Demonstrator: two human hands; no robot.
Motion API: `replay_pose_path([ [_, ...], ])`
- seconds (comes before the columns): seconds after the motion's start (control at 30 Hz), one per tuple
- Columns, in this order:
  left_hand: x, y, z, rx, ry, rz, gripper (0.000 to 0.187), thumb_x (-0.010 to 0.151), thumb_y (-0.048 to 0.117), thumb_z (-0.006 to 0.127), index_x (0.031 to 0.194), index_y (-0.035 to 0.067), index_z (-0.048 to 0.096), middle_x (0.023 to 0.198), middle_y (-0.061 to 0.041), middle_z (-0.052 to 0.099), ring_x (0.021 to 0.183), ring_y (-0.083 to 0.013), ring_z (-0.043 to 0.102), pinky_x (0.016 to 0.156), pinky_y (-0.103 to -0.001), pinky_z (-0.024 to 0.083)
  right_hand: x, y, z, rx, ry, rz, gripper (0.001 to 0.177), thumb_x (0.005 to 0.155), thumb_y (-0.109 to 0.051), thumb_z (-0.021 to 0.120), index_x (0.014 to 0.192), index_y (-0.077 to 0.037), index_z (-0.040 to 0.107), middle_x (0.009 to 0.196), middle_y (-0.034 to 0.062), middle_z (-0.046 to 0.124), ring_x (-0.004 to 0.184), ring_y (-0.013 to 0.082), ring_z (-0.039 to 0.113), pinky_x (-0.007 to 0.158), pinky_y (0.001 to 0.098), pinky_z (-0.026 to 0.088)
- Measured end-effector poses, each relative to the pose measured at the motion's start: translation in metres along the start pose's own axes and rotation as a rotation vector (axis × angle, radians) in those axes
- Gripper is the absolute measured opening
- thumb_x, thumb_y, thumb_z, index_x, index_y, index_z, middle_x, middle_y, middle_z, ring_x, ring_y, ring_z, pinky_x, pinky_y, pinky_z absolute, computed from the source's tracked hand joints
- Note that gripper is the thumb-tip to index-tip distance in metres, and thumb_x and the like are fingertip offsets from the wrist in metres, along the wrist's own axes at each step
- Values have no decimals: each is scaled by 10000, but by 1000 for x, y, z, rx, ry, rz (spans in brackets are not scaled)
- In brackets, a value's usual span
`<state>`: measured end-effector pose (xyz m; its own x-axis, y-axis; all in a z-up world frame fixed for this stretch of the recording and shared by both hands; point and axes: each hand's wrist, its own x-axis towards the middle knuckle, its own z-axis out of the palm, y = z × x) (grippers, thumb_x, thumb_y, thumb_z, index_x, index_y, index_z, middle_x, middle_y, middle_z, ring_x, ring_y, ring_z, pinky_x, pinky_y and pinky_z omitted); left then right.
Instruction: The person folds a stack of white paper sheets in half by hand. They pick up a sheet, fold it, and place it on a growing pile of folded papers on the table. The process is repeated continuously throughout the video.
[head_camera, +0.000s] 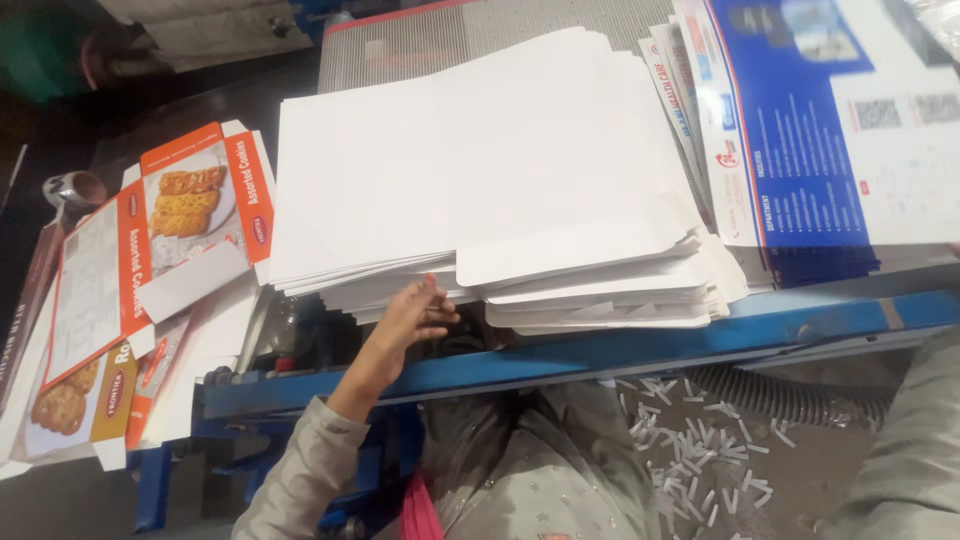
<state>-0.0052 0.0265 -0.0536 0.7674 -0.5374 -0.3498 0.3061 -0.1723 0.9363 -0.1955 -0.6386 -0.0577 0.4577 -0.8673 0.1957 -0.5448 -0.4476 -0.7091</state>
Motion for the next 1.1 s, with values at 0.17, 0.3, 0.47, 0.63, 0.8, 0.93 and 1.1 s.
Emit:
replay_pose_path([
  [0.17,1,10,9,66,-108,-189,950,881,779,311,1284,-44,564,1201,-234,702,1123,-336,724,926,-466,602,-11,-19,-1,-8,-19,-12,284,1001,-194,584,1196,-46,728,1046,143,744,916,300,689,763,418,541],
  [0.3,17,13,26,135,-185,-253,1101,827,829,206,1411,-69,459,1293,-315,644,1181,-419,698,935,-529,606,-34,-61,-11,-16,-42,-180,315,1007,-267,606,1203,-53,728,1055,143,747,928,323,693,771,440,540],
  [0.47,28,19,37,59,-259,-304,1204,810,870,222,1488,-120,317,1403,-390,508,1318,-457,576,981,-558,562,-114,-182,52,-185,-344,-586,368,1013,-357,634,1211,-61,728,1067,143,750,942,351,698,780,467,539],
  [0.63,30,36,41,63,-282,-375,1154,843,849,263,1525,-81,248,1447,-365,446,1359,-468,528,1000,-561,569,-169,-245,93,-616,-558,-455,555,1071,-517,489,1048,15,645,1007,219,681,885,358,715,778,481,573],
  [0.8,20,35,55,166,-301,-266,1077,777,824,380,1532,72,223,1500,-248,411,1328,-416,558,947,-561,587,-189,-218,83,-612,-485,-532,439,1081,-427,471,1083,-13,619,1079,178,648,942,365,684,805,537,544],
  [0.93,15,24,51,125,-290,-225,1165,776,882,388,1483,-44,419,1440,-312,532,1315,-408,540,967,-496,524,-167,-195,71,-527,-566,-535,567,971,-526,580,1159,6,636,1166,235,637,1023,383,661,849,527,541],
  [1.1,9,-6,28,-254,43,-332,1230,779,831,478,1507,-123,204,1549,-312,320,1462,-444,355,1119,-549,396,-114,-121,59,-412,-819,-259,674,968,-567,527,1247,27,681,1123,252,678,1001,385,682,894,507,577],
])
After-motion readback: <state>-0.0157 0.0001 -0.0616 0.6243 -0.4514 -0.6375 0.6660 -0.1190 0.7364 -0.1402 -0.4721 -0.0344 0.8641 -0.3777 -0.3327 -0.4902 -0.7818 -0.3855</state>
